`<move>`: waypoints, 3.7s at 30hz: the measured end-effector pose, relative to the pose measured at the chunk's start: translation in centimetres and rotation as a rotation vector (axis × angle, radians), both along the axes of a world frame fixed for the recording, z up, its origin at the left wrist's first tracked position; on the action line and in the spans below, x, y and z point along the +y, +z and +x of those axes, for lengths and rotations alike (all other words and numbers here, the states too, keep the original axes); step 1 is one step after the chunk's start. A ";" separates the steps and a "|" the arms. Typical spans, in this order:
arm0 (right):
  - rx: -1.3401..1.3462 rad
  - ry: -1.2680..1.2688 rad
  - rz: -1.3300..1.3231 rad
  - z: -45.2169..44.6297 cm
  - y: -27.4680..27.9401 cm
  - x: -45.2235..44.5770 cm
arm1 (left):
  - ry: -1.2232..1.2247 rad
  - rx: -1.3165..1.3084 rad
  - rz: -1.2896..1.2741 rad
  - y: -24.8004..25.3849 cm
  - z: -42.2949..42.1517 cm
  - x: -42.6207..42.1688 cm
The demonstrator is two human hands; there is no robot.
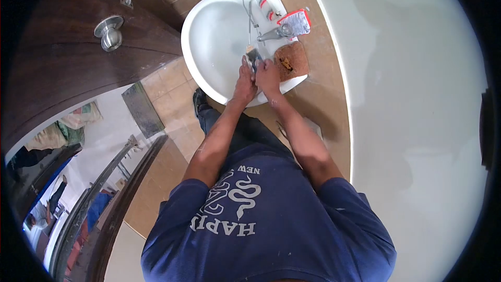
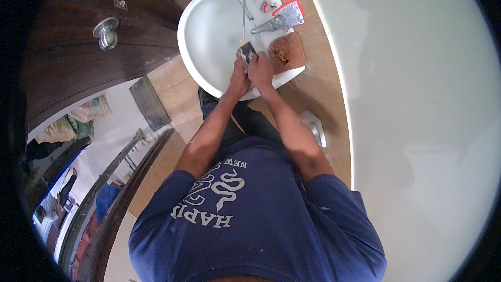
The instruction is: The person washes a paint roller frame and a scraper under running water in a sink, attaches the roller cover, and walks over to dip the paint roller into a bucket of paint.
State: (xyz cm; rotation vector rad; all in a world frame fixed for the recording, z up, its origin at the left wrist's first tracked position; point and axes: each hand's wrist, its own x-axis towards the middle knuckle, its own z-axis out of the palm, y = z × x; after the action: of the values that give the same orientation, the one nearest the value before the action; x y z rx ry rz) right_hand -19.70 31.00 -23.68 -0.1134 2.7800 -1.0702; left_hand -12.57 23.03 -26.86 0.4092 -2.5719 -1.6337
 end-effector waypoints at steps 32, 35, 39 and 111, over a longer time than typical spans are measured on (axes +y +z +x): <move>-0.685 -0.132 -0.477 1.2 5.0 3.7 | 0.180 -0.092 1.086 -1.0 -1.0 0.3; -0.642 -0.070 -0.399 1.8 5.1 3.7 | 0.309 -0.068 0.929 0.4 -0.9 1.0; -0.331 0.078 -0.161 0.1 4.2 3.4 | 0.196 -0.068 0.827 0.7 -0.7 0.0; 0.011 0.469 0.296 -5.5 12.5 -1.8 | 0.279 -0.155 0.640 6.4 1.1 -3.9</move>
State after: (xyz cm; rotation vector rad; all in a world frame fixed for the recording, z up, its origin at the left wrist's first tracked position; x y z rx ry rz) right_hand -25.17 29.19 -11.18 -0.6908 2.6797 -0.5417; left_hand -11.43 19.16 -20.42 0.9101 -1.8900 -2.3419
